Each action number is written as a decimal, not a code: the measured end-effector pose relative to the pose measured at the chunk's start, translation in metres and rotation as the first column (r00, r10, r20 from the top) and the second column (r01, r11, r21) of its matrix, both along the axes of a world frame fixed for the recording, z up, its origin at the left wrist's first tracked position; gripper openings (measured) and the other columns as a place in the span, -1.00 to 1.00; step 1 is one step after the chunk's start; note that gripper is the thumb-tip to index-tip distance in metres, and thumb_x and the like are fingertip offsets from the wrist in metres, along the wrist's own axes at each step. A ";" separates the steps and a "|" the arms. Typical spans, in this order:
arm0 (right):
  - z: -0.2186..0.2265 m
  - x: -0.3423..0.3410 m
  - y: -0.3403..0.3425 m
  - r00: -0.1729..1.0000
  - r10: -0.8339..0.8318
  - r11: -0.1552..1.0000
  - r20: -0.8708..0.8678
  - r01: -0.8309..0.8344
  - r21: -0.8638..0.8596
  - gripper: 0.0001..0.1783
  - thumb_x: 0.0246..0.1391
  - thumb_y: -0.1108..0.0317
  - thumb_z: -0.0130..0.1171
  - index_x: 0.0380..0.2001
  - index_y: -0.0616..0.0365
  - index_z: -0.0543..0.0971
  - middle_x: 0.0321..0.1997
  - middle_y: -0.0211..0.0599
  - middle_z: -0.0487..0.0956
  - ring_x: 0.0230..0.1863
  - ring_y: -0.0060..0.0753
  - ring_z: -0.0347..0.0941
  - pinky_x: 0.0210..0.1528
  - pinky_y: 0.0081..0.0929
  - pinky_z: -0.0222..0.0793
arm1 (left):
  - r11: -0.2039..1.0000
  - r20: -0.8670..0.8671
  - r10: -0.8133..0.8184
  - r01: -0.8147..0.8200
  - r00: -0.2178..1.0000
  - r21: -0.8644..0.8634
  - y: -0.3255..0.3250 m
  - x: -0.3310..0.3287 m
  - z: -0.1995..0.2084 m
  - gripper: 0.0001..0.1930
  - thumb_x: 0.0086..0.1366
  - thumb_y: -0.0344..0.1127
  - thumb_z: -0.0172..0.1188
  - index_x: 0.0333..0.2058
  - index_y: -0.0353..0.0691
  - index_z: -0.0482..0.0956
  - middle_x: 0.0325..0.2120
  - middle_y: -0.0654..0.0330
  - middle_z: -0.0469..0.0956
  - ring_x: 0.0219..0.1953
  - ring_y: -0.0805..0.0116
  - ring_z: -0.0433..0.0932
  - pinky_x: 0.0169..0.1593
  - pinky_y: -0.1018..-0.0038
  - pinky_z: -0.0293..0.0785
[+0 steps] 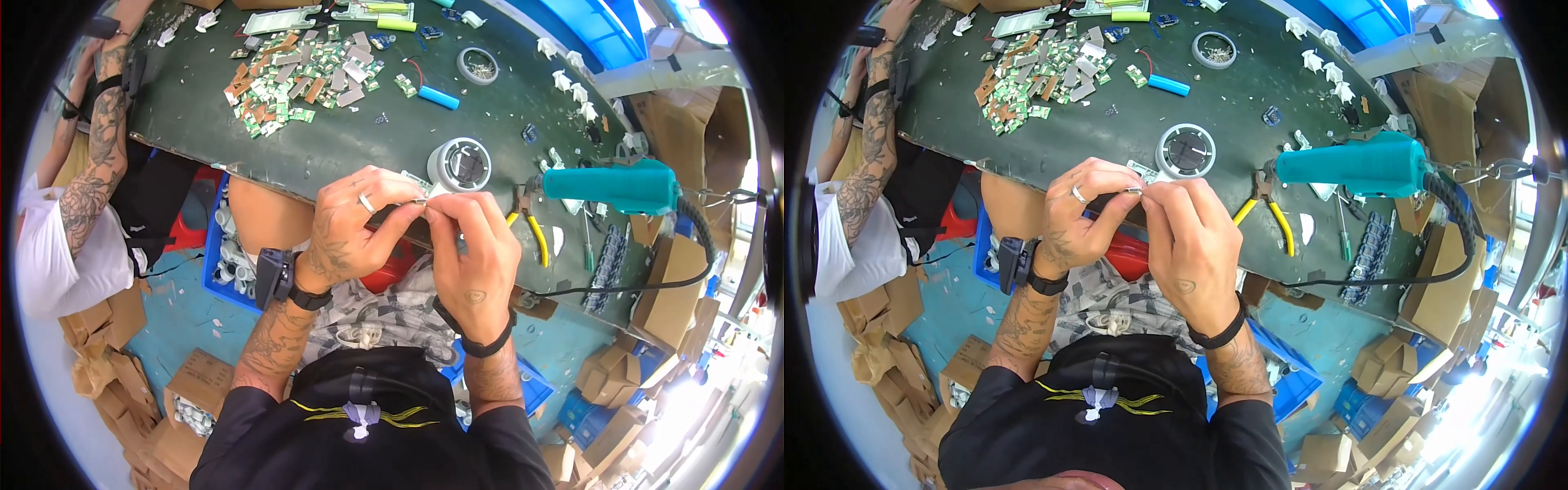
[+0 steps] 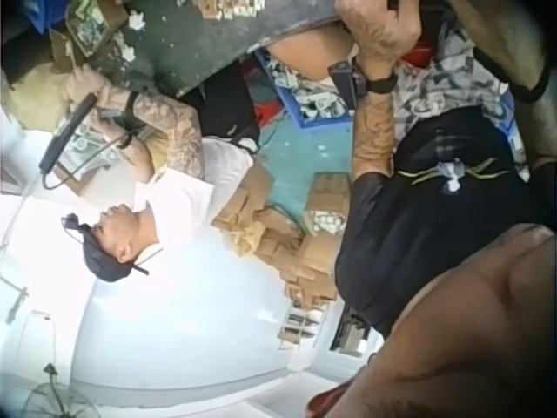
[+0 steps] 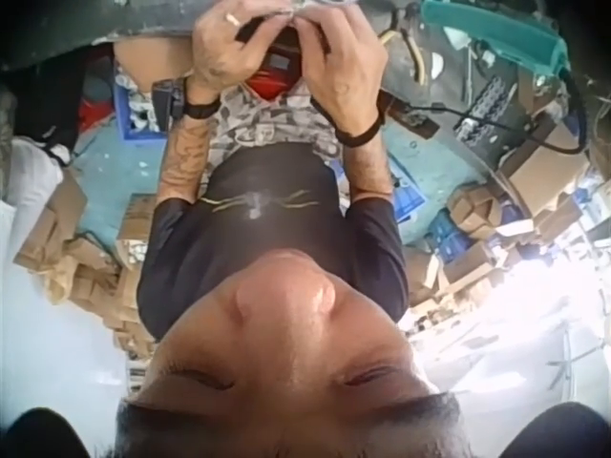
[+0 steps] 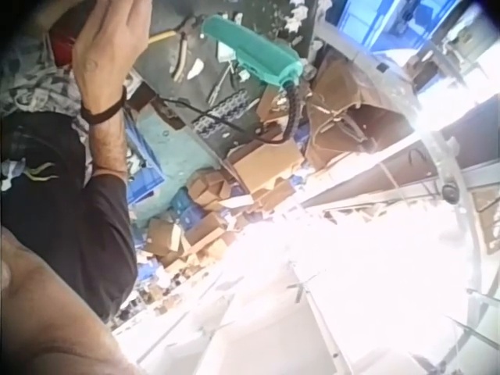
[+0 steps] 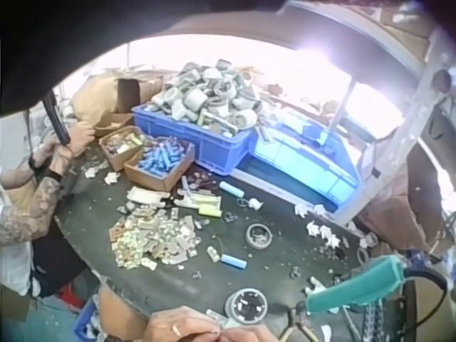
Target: Assembling an electronic component by inserting wires and small parts into a housing.
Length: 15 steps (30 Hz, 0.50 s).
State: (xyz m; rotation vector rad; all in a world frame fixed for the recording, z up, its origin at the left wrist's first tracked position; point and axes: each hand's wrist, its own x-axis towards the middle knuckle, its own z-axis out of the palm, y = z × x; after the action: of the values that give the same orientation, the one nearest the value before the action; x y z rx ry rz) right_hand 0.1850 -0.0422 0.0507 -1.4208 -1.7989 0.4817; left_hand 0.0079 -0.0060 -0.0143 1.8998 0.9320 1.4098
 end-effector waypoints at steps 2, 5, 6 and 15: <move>0.001 0.000 0.001 1.000 0.007 1.000 0.015 -0.007 0.016 -0.85 0.23 0.61 0.39 -0.16 0.21 0.68 -0.24 -0.16 0.64 -0.27 -0.06 0.65 -0.23 -0.21 0.57 | 0.999 -0.003 0.041 -0.041 0.999 0.018 0.000 0.003 -0.002 -0.81 0.29 -0.54 0.46 -0.15 -0.20 0.71 -0.23 0.11 0.80 -0.24 0.05 0.77 -0.16 0.26 0.68; 0.005 0.000 0.001 1.000 -0.001 1.000 0.005 0.001 -0.019 -0.85 0.22 0.62 0.38 -0.17 0.21 0.68 -0.25 -0.17 0.63 -0.26 -0.05 0.65 -0.22 -0.19 0.57 | 0.999 0.023 0.053 -0.053 0.998 0.010 -0.001 0.005 0.000 -0.81 0.28 -0.54 0.46 -0.15 -0.21 0.70 -0.24 0.10 0.79 -0.25 0.05 0.76 -0.15 0.25 0.68; 0.007 0.001 0.001 1.000 0.014 1.000 0.022 -0.014 -0.015 -0.85 0.22 0.62 0.38 -0.17 0.22 0.67 -0.25 -0.16 0.63 -0.26 -0.04 0.64 -0.23 -0.19 0.57 | 0.999 0.022 0.051 -0.051 0.998 0.010 0.000 0.005 0.000 -0.81 0.28 -0.54 0.46 -0.15 -0.21 0.70 -0.24 0.10 0.79 -0.25 0.05 0.76 -0.15 0.25 0.68; 0.010 0.005 0.002 0.996 0.026 0.999 0.086 -0.023 -0.035 -0.88 0.24 0.61 0.36 -0.19 0.22 0.66 -0.28 -0.16 0.60 -0.30 0.00 0.63 -0.27 -0.16 0.54 | 0.998 -0.071 0.053 -0.052 0.996 0.022 0.000 0.003 0.002 -0.82 0.27 -0.49 0.48 -0.18 -0.19 0.69 -0.27 0.11 0.77 -0.26 0.00 0.74 -0.14 0.19 0.62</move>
State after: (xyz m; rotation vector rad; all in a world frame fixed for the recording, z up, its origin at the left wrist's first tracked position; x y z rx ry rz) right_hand 0.1902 -0.0399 0.0604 -1.4643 -1.8869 0.4723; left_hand 0.0104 -0.0057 -0.0123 1.9655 1.0121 1.3937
